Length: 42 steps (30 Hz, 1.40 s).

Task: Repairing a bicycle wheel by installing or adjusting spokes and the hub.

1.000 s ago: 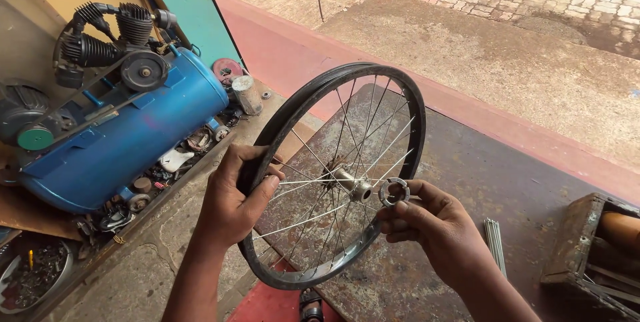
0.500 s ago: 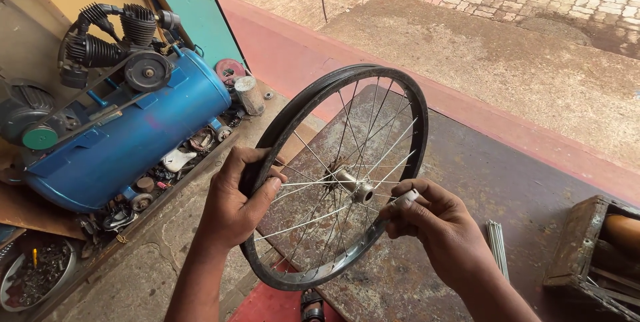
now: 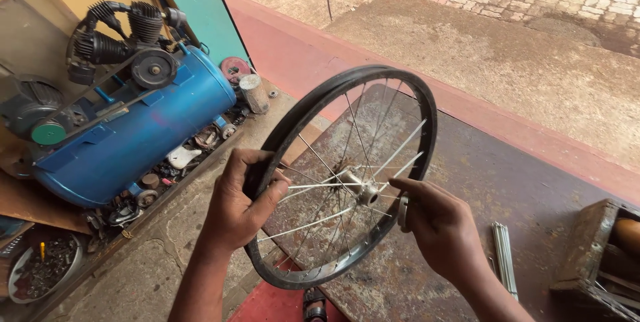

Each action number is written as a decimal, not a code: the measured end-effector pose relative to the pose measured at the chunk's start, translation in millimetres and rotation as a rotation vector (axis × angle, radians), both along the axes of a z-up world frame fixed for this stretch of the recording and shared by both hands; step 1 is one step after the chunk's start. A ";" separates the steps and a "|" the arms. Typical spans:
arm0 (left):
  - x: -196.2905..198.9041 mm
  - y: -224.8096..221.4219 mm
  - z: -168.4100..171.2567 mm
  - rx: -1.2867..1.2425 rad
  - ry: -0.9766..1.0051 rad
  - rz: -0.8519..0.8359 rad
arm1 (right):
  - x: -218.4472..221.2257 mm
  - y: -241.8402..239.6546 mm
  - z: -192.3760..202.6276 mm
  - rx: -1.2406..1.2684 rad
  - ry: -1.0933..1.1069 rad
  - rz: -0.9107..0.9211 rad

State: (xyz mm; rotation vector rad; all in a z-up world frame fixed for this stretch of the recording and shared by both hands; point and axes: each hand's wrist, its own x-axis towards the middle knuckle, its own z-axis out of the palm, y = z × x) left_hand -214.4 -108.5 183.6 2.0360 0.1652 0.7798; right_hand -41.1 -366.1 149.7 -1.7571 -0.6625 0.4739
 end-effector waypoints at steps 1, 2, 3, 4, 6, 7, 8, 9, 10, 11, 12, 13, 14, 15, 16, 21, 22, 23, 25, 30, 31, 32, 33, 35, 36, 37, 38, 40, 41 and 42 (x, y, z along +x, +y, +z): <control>-1.6 3.5 -2.7 0.009 -0.004 0.007 | 2.0 1.6 -2.5 0.009 -0.004 0.007; -2.3 6.7 -5.5 0.015 0.026 0.039 | 5.1 2.9 -4.4 -0.030 0.026 -0.032; -3.1 9.8 -8.4 0.021 0.055 0.070 | 8.1 4.2 -6.3 -0.069 0.056 -0.072; -1.7 11.7 -5.8 0.026 0.047 0.075 | 13.1 6.2 -7.5 -0.063 0.048 -0.067; -0.2 14.8 -1.9 -0.002 0.131 0.158 | 22.1 9.4 -10.7 0.058 0.235 -0.062; 8.7 12.4 8.8 0.001 0.126 0.162 | 26.3 9.8 -12.2 0.061 0.231 -0.058; 16.3 10.3 19.8 0.099 0.121 0.217 | 30.3 11.4 -13.8 0.129 0.288 -0.027; 23.7 8.2 30.9 0.198 0.117 0.272 | 34.2 13.1 -15.2 0.197 0.345 0.004; 27.7 7.4 34.0 0.205 0.115 0.282 | 33.7 15.8 -12.1 0.202 0.345 0.014; 32.0 6.6 37.1 0.297 0.032 0.217 | 33.2 18.4 -8.9 0.211 0.353 0.028; 36.9 5.9 40.1 0.389 -0.048 0.147 | 33.1 20.9 -5.6 0.219 0.361 0.041; 35.3 6.8 31.9 0.396 -0.049 0.156 | 32.2 24.2 -4.1 0.225 0.360 0.050; 36.2 6.5 23.0 0.344 -0.022 0.187 | 32.5 25.2 -2.3 0.239 0.412 0.045; 37.8 6.2 13.9 0.291 0.006 0.218 | 33.4 26.1 -0.7 0.254 0.463 0.039; 32.5 4.5 -2.8 0.293 0.004 0.218 | 33.4 26.3 4.3 0.256 0.462 0.040; 13.7 7.4 -69.2 -0.063 0.040 0.198 | 28.1 27.0 14.9 0.303 0.626 0.013; 22.4 1.9 -60.5 -0.072 0.044 0.195 | 28.4 26.0 11.8 0.294 0.629 0.006; 30.2 -3.4 -52.0 -0.043 0.081 0.206 | 27.8 24.9 8.5 0.333 0.664 0.023; 37.7 -12.8 -45.1 -0.025 0.116 0.230 | 27.3 24.0 -0.1 0.355 0.700 0.050; 34.7 -21.4 -50.2 0.027 -0.037 0.281 | 25.8 14.4 -4.8 0.603 0.892 0.169; 30.9 -24.0 -52.6 0.023 -0.037 0.270 | 24.5 10.9 -2.2 0.604 0.889 0.157; 25.8 -23.5 -53.4 0.050 -0.002 0.289 | 22.9 10.9 0.6 0.633 0.920 0.178; 20.1 -22.8 -54.1 0.077 0.034 0.307 | 20.6 11.0 3.5 0.663 0.951 0.199; 22.3 -27.6 -53.4 0.111 -0.069 0.269 | 20.1 11.9 2.9 0.673 0.965 0.203; 21.1 -30.6 -53.4 0.144 -0.173 0.236 | 19.4 13.4 3.0 0.677 0.980 0.216; 21.1 -32.4 -53.5 0.142 -0.173 0.244 | 17.7 13.8 4.7 0.671 0.982 0.222; 22.2 -31.5 -51.7 0.175 -0.108 0.300 | 16.5 16.1 6.7 0.675 0.981 0.219; 22.7 -31.5 -49.0 0.208 -0.040 0.351 | 13.5 18.2 10.6 0.682 0.982 0.212; 22.0 -32.3 -48.4 0.198 -0.020 0.358 | 11.7 18.2 12.1 0.689 0.983 0.228; 22.2 -33.6 -48.3 0.187 -0.001 0.363 | 10.1 17.2 13.6 0.696 0.983 0.241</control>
